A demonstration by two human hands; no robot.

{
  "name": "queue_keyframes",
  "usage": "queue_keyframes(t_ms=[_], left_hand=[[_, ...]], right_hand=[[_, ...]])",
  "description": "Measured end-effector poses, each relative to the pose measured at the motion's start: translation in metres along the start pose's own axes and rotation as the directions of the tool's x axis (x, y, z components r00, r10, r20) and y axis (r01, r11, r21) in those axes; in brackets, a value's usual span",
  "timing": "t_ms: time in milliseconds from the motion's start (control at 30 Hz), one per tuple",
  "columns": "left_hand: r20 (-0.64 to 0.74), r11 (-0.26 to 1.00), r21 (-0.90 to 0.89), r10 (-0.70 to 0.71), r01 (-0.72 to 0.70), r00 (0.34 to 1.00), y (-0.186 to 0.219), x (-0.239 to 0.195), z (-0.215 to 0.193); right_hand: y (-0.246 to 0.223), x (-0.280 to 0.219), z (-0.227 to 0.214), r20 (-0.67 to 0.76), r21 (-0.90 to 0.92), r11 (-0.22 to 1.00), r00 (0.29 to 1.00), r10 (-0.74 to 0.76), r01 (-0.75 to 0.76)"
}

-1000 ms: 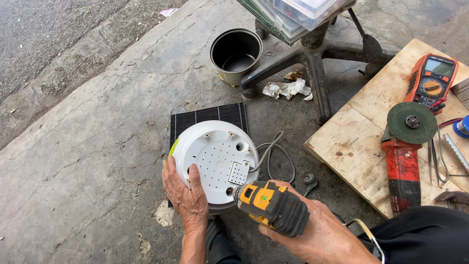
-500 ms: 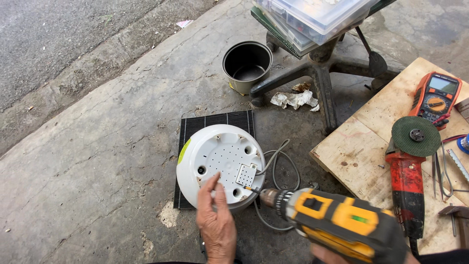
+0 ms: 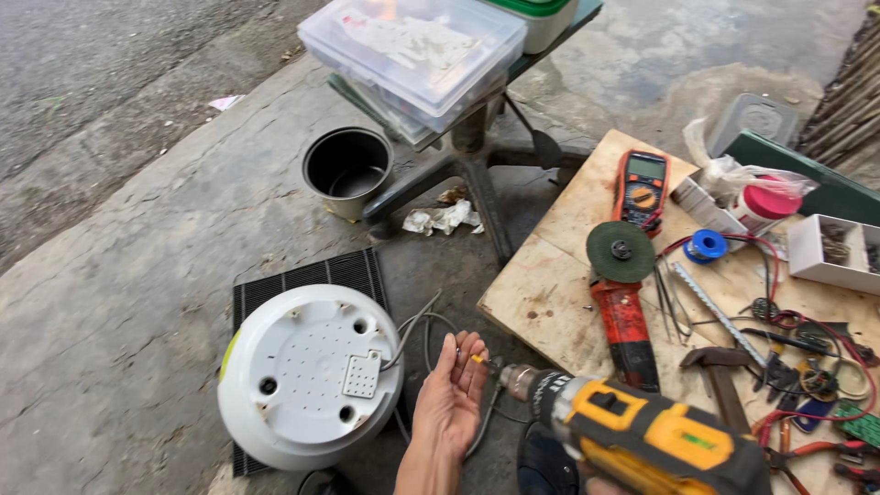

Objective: The person uses a power drill to remove screws from the bottom of a white and green rice cooker. They then flip the appliance over, insert a metal inner pot, and close the lid. Finally, they use a screwdriver to pry open the top casing, revealing the internal wiring and heating element.

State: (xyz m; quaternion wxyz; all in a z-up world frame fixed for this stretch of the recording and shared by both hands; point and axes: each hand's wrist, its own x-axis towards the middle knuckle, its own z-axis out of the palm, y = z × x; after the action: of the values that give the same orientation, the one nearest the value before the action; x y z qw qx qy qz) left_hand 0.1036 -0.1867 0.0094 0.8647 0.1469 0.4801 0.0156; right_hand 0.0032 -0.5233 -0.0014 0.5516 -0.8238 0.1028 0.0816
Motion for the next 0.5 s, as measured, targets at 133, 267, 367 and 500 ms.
queue_keyframes(t_ms=[133, 267, 367, 500], left_hand=[[0.124, 0.884, 0.447, 0.093, -0.139, 0.988, -0.058, 0.063, 0.023], [0.226, 0.789, 0.581, 0.08, -0.201, 0.971, -0.105, 0.072, 0.062], [0.191, 0.657, 0.734, 0.043, -0.171, 0.981, -0.125, 0.083, 0.071], [0.358, 0.577, 0.742, 0.088, -0.341, 0.929, -0.128, 0.093, 0.046]], right_hand=[[-0.091, 0.02, -0.01, -0.134, 0.065, 0.995, 0.987, 0.09, -0.082], [-0.166, 0.031, -0.048, -0.126, 0.101, 0.962, 0.956, 0.266, -0.254], [-0.195, 0.029, -0.045, -0.3, 0.125, 0.971, 0.925, 0.232, -0.203], [-0.169, 0.039, -0.041, -0.232, 0.319, 0.883, 0.874, 0.426, -0.345]])
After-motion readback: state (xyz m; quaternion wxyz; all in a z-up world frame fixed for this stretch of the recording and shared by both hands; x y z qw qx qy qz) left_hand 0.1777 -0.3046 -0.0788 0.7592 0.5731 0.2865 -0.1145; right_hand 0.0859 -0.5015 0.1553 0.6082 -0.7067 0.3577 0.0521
